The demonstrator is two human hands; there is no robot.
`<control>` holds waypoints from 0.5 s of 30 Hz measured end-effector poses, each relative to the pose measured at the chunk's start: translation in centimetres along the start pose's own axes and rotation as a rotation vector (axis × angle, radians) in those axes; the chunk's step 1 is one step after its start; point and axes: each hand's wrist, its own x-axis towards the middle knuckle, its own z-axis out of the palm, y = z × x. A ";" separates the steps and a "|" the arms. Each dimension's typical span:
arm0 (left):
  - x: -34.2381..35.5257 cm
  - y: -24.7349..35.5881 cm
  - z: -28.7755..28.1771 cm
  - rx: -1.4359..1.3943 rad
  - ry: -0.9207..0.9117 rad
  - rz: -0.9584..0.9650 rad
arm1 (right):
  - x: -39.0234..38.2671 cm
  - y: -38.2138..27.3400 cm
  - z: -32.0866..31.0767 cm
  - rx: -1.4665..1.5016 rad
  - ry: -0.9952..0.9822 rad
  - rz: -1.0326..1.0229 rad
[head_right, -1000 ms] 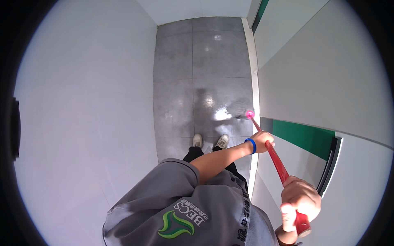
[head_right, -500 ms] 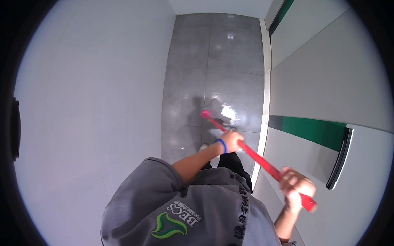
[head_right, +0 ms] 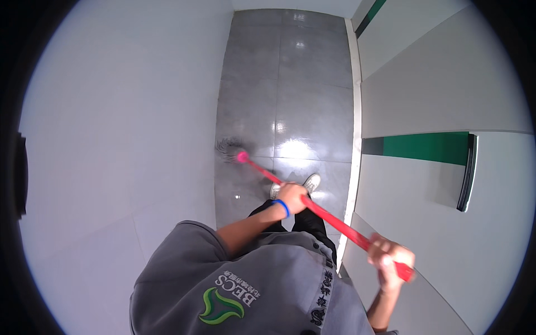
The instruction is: Mopping the floor in a public restroom and cleaning the mop in a bucket.
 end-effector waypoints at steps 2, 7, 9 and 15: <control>0.9 4.5 0.6 -0.112 0.044 0.092 | -1.2 -3.3 -0.6 -0.126 0.033 -0.092; 2.7 11.5 5.3 -0.441 0.104 0.280 | -2.3 -7.9 2.5 -0.391 -0.092 -0.136; 3.1 12.3 8.9 -0.480 0.047 0.320 | -2.6 -6.6 4.6 -0.545 -0.168 -0.163; 2.5 14.2 13.1 -0.456 -0.127 0.467 | -4.9 -3.0 3.6 -0.660 -0.345 -0.246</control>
